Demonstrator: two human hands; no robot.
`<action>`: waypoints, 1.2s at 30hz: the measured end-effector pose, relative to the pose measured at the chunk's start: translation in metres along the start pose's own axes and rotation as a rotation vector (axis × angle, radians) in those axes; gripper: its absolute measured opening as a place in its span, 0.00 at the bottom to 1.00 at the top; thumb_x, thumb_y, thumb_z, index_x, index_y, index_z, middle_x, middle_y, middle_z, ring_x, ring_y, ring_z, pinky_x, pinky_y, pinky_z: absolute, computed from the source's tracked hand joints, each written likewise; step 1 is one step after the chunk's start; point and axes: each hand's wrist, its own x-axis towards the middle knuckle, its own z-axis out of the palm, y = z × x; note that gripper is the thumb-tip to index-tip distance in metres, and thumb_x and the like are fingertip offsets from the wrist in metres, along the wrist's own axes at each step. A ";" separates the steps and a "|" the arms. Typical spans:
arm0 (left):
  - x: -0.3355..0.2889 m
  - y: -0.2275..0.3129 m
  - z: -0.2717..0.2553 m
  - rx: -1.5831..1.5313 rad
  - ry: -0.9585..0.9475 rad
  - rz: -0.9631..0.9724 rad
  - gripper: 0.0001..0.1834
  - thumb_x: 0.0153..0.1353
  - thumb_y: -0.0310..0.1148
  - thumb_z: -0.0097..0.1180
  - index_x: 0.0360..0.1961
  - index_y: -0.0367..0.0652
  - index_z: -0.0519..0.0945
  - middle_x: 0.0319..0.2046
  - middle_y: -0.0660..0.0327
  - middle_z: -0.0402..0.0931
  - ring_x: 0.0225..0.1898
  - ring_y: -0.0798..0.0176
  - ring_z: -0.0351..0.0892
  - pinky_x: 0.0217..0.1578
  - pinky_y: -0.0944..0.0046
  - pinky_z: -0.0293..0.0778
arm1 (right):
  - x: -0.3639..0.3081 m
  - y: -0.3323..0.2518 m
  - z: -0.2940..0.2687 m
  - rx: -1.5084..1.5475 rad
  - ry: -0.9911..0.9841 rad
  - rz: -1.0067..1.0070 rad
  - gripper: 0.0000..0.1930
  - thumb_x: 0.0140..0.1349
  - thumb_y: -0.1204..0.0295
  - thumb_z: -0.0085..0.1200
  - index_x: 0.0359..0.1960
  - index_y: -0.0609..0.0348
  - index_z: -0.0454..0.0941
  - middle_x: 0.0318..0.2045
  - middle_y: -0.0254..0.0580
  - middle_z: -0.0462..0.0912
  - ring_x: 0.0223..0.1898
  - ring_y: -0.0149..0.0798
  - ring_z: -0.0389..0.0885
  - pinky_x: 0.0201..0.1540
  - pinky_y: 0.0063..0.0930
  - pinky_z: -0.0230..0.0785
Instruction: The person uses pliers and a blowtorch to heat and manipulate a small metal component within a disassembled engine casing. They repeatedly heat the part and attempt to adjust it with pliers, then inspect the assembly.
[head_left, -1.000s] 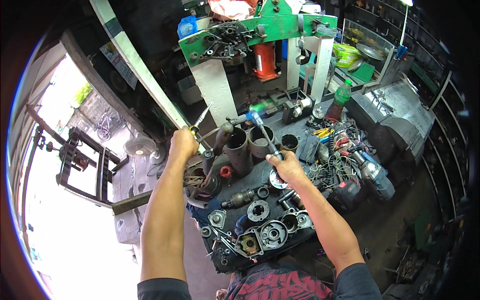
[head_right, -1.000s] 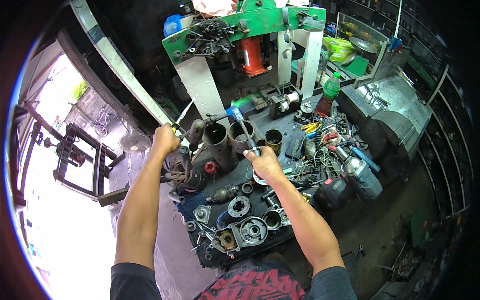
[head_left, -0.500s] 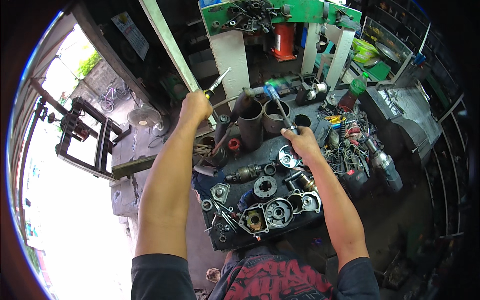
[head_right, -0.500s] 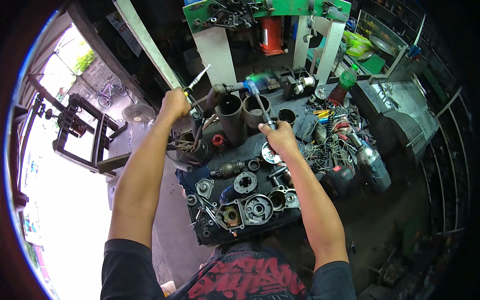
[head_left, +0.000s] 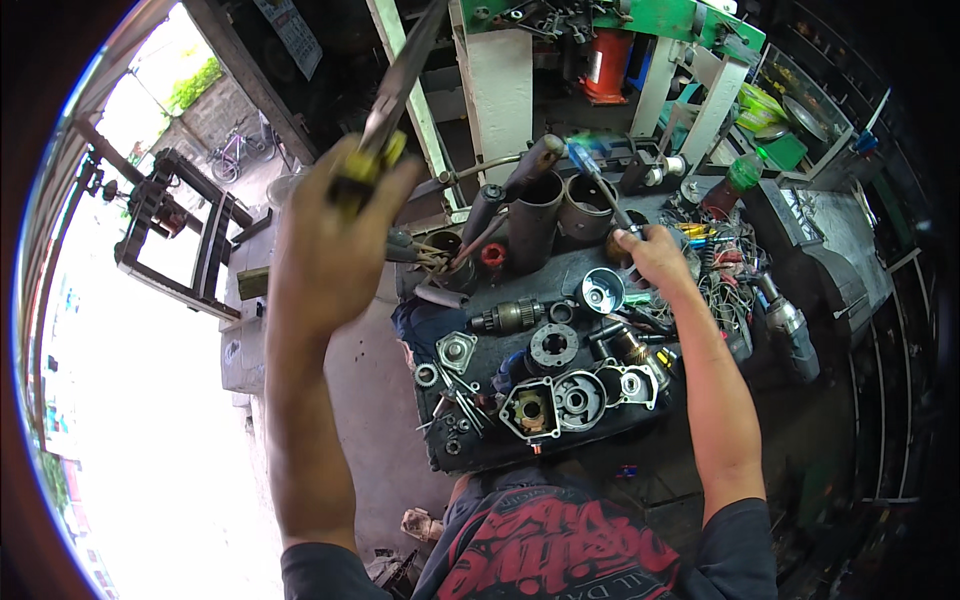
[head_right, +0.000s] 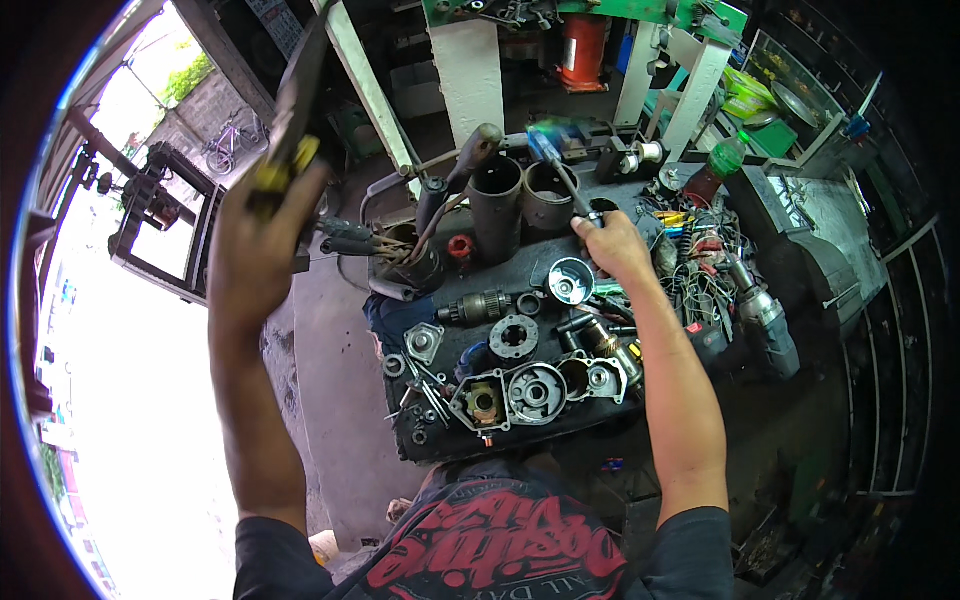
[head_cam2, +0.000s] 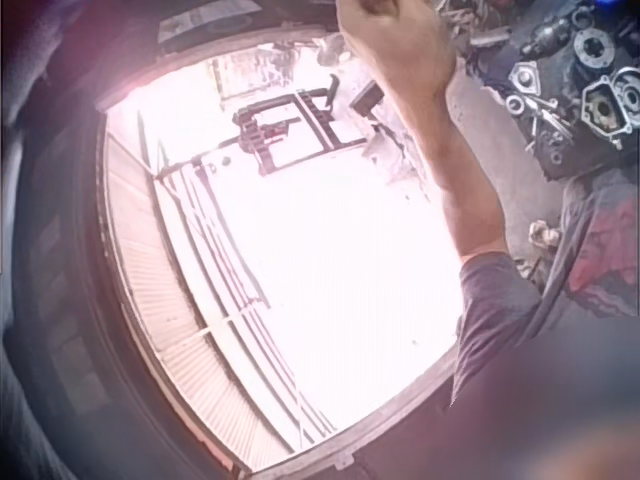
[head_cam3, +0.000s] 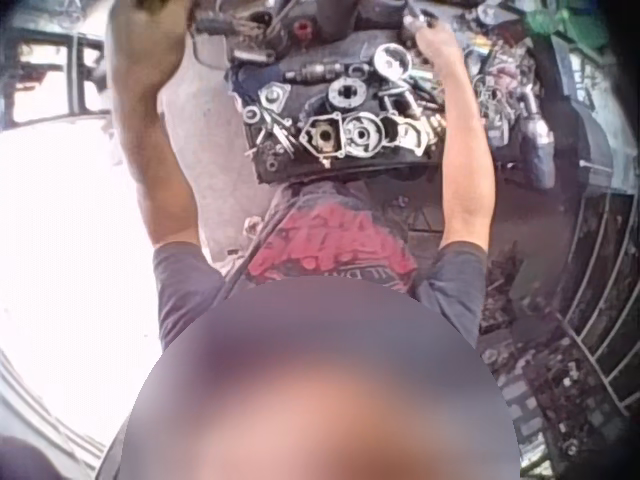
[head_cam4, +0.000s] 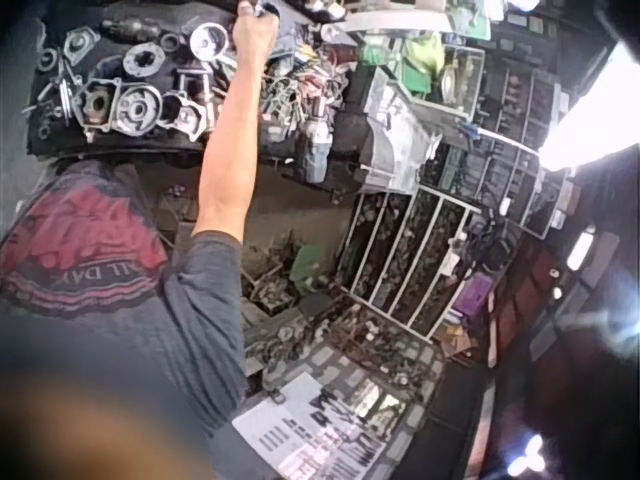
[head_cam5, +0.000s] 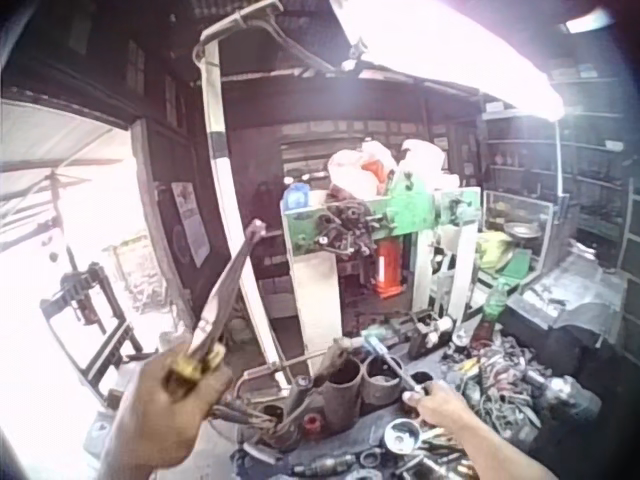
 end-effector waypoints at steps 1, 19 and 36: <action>-0.027 -0.002 -0.007 -0.049 0.008 -0.080 0.15 0.70 0.38 0.63 0.48 0.37 0.83 0.25 0.63 0.75 0.28 0.71 0.73 0.31 0.64 0.70 | 0.001 -0.001 -0.004 -0.085 0.014 -0.017 0.25 0.66 0.50 0.61 0.37 0.68 0.81 0.25 0.45 0.86 0.20 0.41 0.83 0.27 0.37 0.75; -0.340 -0.210 0.035 -0.369 -0.023 -0.989 0.09 0.68 0.30 0.65 0.44 0.40 0.79 0.24 0.71 0.73 0.22 0.75 0.69 0.23 0.71 0.66 | 0.017 0.014 -0.042 -0.292 0.273 -0.047 0.25 0.54 0.50 0.69 0.39 0.62 0.88 0.34 0.55 0.89 0.42 0.54 0.88 0.47 0.46 0.75; -0.325 -0.253 0.034 -0.314 0.187 -1.034 0.06 0.70 0.28 0.62 0.43 0.41 0.77 0.20 0.71 0.67 0.17 0.75 0.64 0.18 0.71 0.63 | 0.032 -0.029 -0.055 -1.228 0.157 -0.287 0.08 0.56 0.75 0.62 0.37 0.56 0.91 0.38 0.46 0.91 0.41 0.46 0.92 0.41 0.41 0.84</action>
